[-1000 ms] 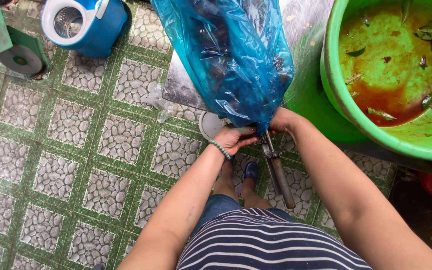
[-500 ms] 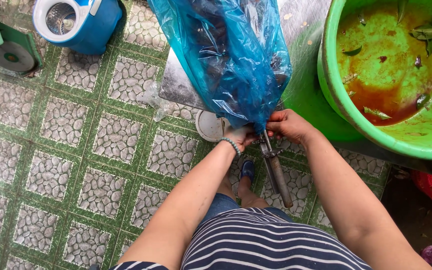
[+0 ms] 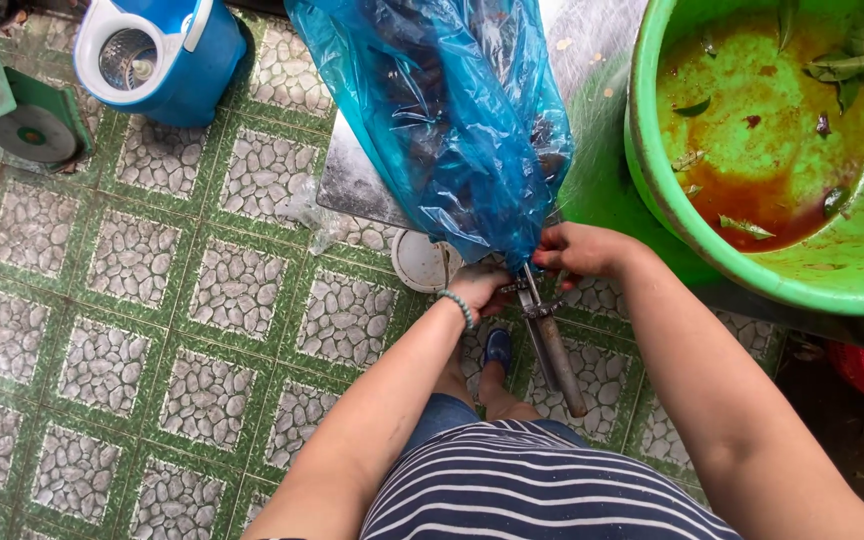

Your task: The person prepares marinated chicken by sliding chicken pieces onto a long metal skewer, then places the skewer into a blue plastic bag and ties it shut.

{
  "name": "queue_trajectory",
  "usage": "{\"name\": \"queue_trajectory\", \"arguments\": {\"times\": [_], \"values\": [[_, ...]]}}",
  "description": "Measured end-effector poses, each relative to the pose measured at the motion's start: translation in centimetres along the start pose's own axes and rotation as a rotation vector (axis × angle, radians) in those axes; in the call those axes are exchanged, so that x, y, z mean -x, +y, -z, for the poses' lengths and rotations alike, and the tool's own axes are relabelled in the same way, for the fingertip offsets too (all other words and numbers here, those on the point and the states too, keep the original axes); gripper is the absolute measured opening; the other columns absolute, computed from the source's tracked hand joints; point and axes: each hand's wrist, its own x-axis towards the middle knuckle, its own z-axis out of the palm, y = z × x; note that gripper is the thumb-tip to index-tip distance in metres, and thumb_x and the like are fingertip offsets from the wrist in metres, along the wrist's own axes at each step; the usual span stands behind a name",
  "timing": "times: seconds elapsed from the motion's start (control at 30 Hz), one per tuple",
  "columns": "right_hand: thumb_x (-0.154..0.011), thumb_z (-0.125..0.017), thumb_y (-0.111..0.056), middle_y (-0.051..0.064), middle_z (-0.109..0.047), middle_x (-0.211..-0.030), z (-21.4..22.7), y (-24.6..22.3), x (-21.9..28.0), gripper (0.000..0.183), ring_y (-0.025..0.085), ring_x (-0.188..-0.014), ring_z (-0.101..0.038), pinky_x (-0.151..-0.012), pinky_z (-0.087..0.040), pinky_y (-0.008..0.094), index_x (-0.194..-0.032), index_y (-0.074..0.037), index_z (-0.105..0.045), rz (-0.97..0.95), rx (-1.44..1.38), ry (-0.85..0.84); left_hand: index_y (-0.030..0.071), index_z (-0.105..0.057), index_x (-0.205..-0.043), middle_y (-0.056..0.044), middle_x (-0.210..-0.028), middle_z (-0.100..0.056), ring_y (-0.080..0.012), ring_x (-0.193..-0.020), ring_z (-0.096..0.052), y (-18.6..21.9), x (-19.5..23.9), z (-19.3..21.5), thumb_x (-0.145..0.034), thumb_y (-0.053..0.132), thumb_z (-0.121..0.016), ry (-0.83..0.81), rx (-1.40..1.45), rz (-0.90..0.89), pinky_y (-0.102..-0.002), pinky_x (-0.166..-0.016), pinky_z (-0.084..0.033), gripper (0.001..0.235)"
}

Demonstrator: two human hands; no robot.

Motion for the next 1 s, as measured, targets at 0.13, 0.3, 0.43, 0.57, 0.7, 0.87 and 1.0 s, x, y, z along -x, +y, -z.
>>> {"name": "queue_trajectory", "arguments": {"times": [0.13, 0.3, 0.43, 0.57, 0.7, 0.87, 1.0], "values": [[-0.1, -0.064, -0.028, -0.003, -0.06, -0.079, -0.5, 3.1, 0.9, 0.02, 0.007, -0.069, -0.052, -0.054, -0.043, 0.023, -0.098, -0.008, -0.066, 0.108, -0.178, 0.025, 0.015, -0.075, -0.087, -0.003, -0.08, -0.078, -0.0168, -0.064, -0.069, 5.8, 8.8, 1.8, -0.087, 0.028, -0.074, 0.065, -0.503, -0.248, -0.034, -0.062, -0.054, 0.013], [-0.1, -0.065, -0.028, -0.006, -0.051, -0.073, -4.1, 0.8, 3.2, 0.017, 0.006, -0.054, -0.036, -0.047, -0.027, 0.024, -0.091, -0.014, -0.059, 0.265, -0.823, 0.132, 0.016, -0.073, -0.11, -0.002, -0.115, -0.073, -0.0238, -0.109, -0.062, 15.4, 18.5, -2.0, -0.098, 0.028, -0.071, 0.49, -0.983, -1.365, -0.045, -0.098, -0.049, 0.017], [-0.099, -0.063, -0.027, -0.005, -0.052, -0.071, -5.1, -4.3, 7.0, 0.016, 0.006, -0.048, -0.033, -0.044, -0.025, 0.024, -0.089, -0.016, -0.057, 0.21, -0.928, 0.245, 0.018, -0.068, -0.125, 0.0, -0.138, -0.063, -0.0235, -0.135, -0.049, 16.2, 10.1, -1.4, -0.096, 0.025, -0.068, 0.521, -1.141, -1.463, -0.06, -0.115, -0.03, 0.029], [-0.101, -0.062, -0.028, -0.004, -0.051, -0.066, -4.8, -6.4, 11.3, 0.022, 0.006, -0.045, -0.03, -0.04, -0.02, 0.026, -0.085, -0.015, -0.054, 0.136, -0.92, 0.39, 0.022, -0.065, -0.133, 0.005, -0.146, -0.057, -0.0197, -0.145, -0.042, 15.8, 7.6, -0.7, -0.096, 0.022, -0.067, 0.513, -1.21, -1.421, -0.065, -0.123, -0.016, 0.037], [-0.103, -0.064, -0.026, 0.003, -0.054, -0.068, -5.2, -7.9, 15.5, 0.023, 0.016, -0.055, -0.044, -0.05, -0.037, 0.033, -0.091, -0.009, -0.057, 0.305, -0.293, 0.603, 0.022, -0.065, -0.133, 0.006, -0.147, -0.057, -0.0192, -0.145, -0.043, 16.2, 7.4, -0.3, -0.09, 0.019, -0.068, 0.491, -1.213, -1.455, -0.066, -0.124, -0.014, 0.043], [-0.1, -0.061, -0.027, 0.008, -0.067, -0.079, -4.3, -5.8, 16.9, 0.02, 0.026, -0.073, -0.064, -0.069, -0.052, 0.041, -0.101, -0.007, -0.061, 0.119, 0.367, 0.608, 0.021, -0.067, -0.127, 0.002, -0.146, -0.059, -0.0225, -0.145, -0.043, 15.3, 6.8, -0.8, -0.09, 0.016, -0.071, 0.433, -1.169, -1.457, -0.068, -0.123, -0.013, 0.037], [-0.089, -0.065, -0.021, 0.002, -0.076, -0.089, -5.1, 1.0, 13.5, 0.029, 0.018, -0.082, -0.069, -0.074, -0.054, 0.034, -0.116, -0.011, -0.062, 0.099, 0.239, 0.525, 0.023, -0.068, -0.119, -0.005, -0.138, -0.061, -0.0296, -0.138, -0.05, 13.9, 11.9, -2.0, -0.083, 0.014, -0.076, 0.425, -1.162, -1.476, -0.062, -0.122, -0.025, 0.038]]}}
